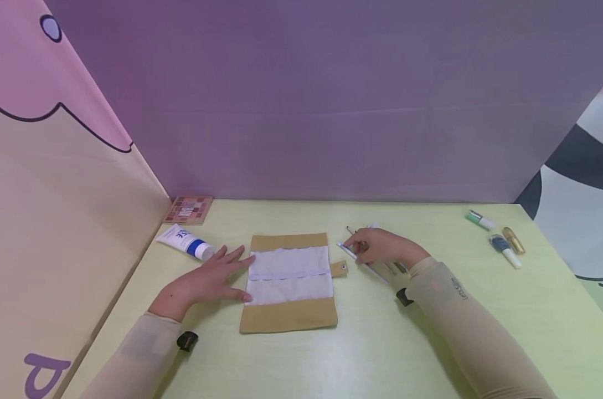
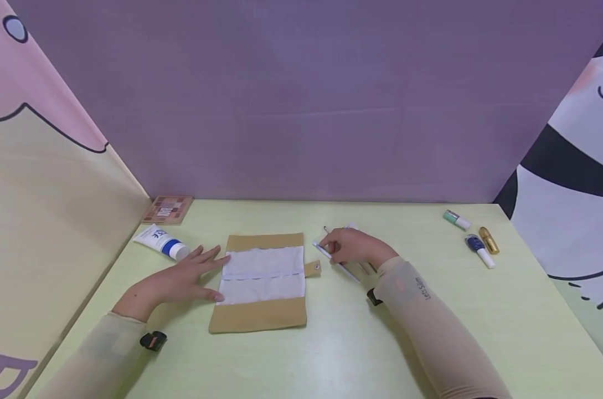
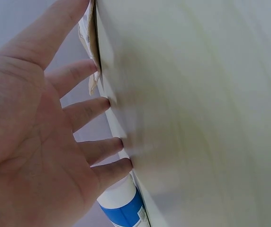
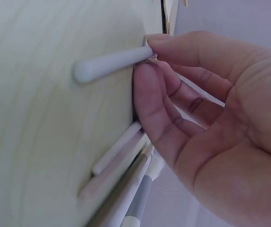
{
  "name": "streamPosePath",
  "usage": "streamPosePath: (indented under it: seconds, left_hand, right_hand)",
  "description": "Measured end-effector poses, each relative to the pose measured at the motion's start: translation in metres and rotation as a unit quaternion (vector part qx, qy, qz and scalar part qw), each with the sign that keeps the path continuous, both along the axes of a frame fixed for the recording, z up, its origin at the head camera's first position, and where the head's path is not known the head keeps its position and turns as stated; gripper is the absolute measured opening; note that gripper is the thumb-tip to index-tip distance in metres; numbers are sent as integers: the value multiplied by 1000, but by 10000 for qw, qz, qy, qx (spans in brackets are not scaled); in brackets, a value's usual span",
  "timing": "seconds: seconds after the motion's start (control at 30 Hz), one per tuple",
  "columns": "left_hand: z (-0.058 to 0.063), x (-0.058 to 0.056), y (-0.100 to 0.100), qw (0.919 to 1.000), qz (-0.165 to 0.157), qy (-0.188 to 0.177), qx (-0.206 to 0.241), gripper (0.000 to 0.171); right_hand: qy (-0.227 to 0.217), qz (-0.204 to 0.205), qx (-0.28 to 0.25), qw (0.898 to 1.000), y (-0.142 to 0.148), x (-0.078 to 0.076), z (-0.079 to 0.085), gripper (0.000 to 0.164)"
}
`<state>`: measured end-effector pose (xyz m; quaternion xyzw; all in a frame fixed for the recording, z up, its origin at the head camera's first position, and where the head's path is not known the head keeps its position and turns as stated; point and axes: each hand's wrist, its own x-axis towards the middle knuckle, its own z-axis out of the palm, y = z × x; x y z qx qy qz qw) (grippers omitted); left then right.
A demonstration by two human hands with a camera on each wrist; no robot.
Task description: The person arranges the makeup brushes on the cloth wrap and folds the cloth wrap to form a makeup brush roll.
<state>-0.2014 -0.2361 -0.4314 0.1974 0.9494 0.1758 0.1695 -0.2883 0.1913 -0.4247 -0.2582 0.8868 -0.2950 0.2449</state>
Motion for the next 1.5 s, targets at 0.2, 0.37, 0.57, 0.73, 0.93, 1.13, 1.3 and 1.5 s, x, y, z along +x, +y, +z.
streamPosePath:
  seconds: [0.2,0.37,0.57,0.73,0.93,1.13,1.3,1.5]
  left_hand:
    - [1,1,1,10000,-13,-8,-49,101]
    - [1,2,2,10000,-51,38,-72,100]
    - [3,3,3,10000,-35,33,-38,100]
    - [5,3,4,10000,-7,2,-5,99]
    - [3,2,3,10000,19,-23,-32,100]
    - [3,1,2,10000,19,-26,-49,100]
    - [3,1,3,10000,-5,6,-28,100]
    - [2,1,4,10000,-9,2,-28,100]
  right_hand:
    - [265,39,21,9996,-3,-3,-4,47]
    - [296,-91,68,9995,-4,-3,-7,50]
    - [307,-170,102,9993,-4,-4,-6,51]
    - [255,-218,-12,9994,-2,-6,-7,53]
    - [158,-285,-215,9992,1,-8,-6,53]
    - [-32,-453,-509,9977,5,-10,-6,55]
    - [-222,-614,-865,9941,4,-11,0,57]
    - [-509,-579,-1479,9860,-3,-11,9,63]
